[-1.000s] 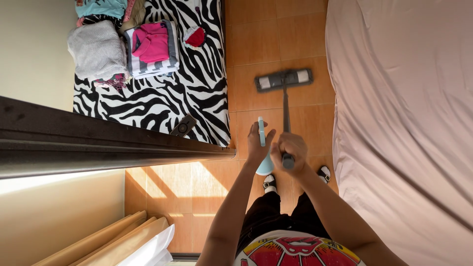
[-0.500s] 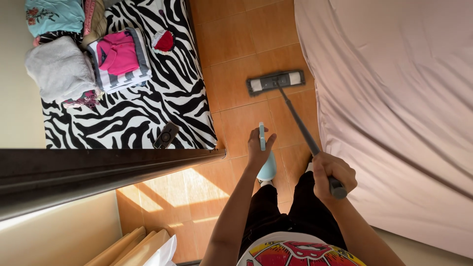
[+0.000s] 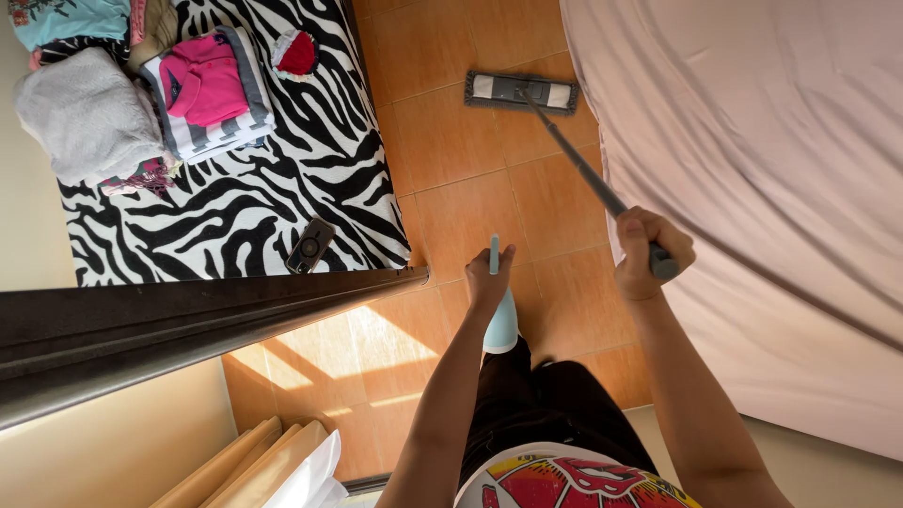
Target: The person mops the tiled floor of a bedroom using a spray bottle and a flat mop. They move around the room, cleaning the area between a bunk bed and a single bed, and near a glass door. After mopping, they pick up a dustpan and a duster from the bed and place them in a trash bin.
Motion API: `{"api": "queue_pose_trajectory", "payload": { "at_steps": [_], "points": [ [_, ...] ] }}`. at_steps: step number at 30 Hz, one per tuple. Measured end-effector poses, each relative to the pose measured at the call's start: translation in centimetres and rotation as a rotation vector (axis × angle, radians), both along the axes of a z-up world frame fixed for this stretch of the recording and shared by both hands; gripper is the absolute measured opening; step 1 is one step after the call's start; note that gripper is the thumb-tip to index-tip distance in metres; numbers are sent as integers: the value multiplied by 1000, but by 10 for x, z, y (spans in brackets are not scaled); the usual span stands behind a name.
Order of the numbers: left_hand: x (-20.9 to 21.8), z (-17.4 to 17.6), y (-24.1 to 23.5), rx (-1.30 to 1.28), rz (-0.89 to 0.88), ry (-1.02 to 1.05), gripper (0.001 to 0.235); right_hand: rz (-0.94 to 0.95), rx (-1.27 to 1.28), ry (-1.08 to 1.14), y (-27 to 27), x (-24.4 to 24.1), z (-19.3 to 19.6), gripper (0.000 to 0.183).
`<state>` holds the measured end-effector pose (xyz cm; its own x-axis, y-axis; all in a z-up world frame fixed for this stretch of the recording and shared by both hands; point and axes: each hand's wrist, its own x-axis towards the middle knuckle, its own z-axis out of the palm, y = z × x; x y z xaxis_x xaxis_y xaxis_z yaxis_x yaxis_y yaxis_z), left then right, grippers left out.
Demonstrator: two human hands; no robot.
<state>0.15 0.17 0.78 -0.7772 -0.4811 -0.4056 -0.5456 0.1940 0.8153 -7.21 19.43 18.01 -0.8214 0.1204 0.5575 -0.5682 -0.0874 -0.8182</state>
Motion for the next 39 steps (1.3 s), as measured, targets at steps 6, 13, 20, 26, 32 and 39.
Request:
{"api": "queue_pose_trajectory", "payload": {
  "at_steps": [6,13,20,26,32,39],
  "points": [
    [4,-42,-1,-69,-7,-51,45,21,20,10,1,39,-8,39],
    [18,-62,-1,-152,-99,-89,48,-48,64,-21,30,108,34,41],
    [65,-67,-9,-88,-133,-30,49,-85,86,-38,37,203,61,39],
    [107,-78,-24,-85,-160,-212,48,-160,50,-55,36,278,80,36],
    [158,-80,-37,-154,-203,8,45,-217,36,-58,25,340,65,38],
    [203,-67,-54,-157,-220,34,40,-151,-131,-4,11,396,76,34]
  ]
}}
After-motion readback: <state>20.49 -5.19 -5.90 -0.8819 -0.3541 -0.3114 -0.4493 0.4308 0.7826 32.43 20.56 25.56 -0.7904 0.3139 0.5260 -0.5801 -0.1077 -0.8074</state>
